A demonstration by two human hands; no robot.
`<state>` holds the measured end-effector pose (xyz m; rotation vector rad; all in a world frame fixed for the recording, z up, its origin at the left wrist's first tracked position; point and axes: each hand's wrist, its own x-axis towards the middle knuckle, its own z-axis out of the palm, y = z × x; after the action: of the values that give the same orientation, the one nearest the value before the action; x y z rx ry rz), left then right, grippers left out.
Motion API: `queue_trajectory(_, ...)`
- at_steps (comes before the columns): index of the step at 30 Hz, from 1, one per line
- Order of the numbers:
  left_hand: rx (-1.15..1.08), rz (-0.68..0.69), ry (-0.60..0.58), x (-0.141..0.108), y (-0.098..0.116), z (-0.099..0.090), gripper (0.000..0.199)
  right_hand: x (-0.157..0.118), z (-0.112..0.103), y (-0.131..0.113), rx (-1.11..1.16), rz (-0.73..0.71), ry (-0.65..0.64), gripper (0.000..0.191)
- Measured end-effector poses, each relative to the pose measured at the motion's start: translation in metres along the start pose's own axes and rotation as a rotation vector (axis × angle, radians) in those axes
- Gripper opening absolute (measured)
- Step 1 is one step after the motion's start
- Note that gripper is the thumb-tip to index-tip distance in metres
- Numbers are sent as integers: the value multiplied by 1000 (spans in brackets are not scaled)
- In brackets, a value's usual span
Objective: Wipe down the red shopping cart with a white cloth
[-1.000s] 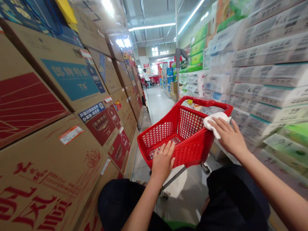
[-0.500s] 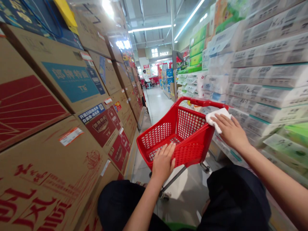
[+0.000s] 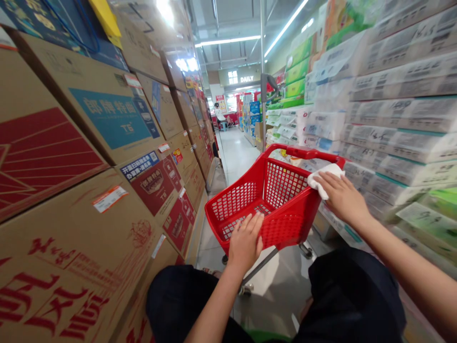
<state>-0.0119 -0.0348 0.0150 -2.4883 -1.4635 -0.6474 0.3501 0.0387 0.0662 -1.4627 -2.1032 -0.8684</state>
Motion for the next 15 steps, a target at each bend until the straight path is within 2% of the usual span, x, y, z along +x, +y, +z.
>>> queue_trajectory(4,19,2,4,-1,1,1,74,-11,-1,-56,84,-137,-64,81)
queue_trajectory(6,30,11,5,-3,-1,0,74,-14,-5,-66,119,-203,-81,84)
queue_trajectory(9,39,23,8,-5,-2,-1,72,-12,-8,-42,93,-192,-55,77)
queue_trajectory(12,34,19,10,-5,0,-1,73,-7,-3,-11,34,-72,-21,71)
queue_trajectory(13,29,16,11,-5,1,0,74,-7,-1,-9,22,-33,-16,71)
queue_trajectory(15,8,14,7,-4,5,1,75,-9,2,-22,27,-7,-19,74)
